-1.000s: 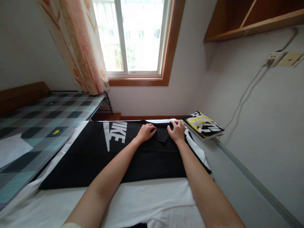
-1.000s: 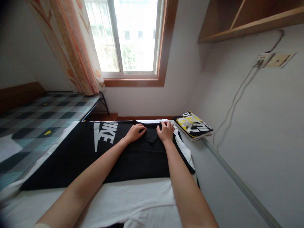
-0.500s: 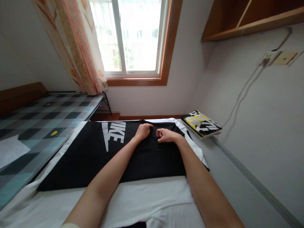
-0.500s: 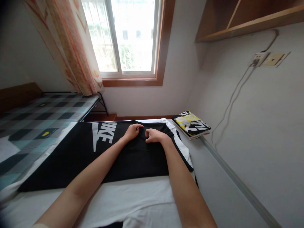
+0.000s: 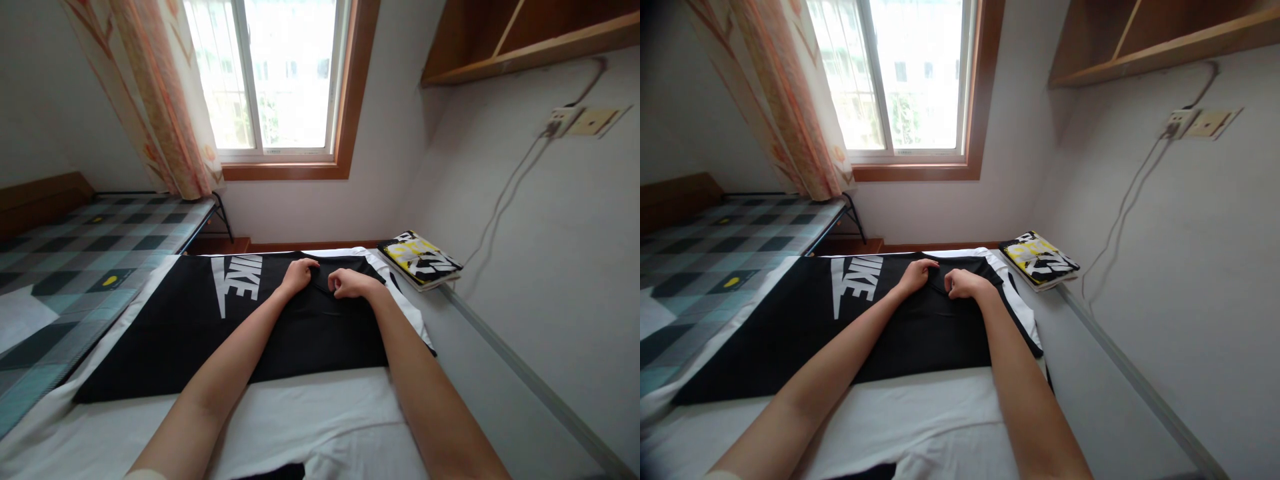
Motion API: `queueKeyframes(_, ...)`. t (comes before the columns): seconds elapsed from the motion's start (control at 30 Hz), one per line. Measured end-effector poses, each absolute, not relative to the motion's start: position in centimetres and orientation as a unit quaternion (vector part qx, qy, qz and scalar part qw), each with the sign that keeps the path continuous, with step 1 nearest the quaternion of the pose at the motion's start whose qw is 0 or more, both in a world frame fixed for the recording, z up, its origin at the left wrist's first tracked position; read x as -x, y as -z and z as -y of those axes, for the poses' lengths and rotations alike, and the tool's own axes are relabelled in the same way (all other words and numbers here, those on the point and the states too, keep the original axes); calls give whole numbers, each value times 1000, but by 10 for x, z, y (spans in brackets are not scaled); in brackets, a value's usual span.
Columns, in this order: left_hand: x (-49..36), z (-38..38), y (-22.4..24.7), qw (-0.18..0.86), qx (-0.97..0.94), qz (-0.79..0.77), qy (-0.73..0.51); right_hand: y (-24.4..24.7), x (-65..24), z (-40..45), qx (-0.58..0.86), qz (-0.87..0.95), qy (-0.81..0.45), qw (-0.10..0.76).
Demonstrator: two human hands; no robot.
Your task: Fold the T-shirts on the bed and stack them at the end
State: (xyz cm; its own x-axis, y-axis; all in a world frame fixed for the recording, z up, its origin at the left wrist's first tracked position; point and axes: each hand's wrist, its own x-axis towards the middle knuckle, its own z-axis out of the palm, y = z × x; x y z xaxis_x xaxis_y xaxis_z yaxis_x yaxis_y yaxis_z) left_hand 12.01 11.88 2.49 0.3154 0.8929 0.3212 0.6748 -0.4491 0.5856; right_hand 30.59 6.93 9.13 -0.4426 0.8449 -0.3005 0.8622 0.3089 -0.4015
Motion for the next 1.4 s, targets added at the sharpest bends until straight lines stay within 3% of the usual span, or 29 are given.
queueKeyframes(0.33, -120, -113, -27, 122, -824, -467, -298, -94, -304, -68, -546, -796, 261, 8)
queueKeyframes(0.57, -122, -105, -34, 79, -832, -479, -269, -78, -313, -76, -596, -777, 155, -129)
queueKeyframes(0.83, -124, -99, -33, 54, -812, -514, -271, -47, -325, -84, -654, -733, 61, -174)
queueKeyframes(1.2, -123, -101, -34, 15, -765, -587, -265, -34, -326, -86, -650, -718, 64, -241)
queueKeyframes(1.4, -120, -108, -29, -9, -820, -535, -203, -32, -327, -86, -648, -717, 60, -248)
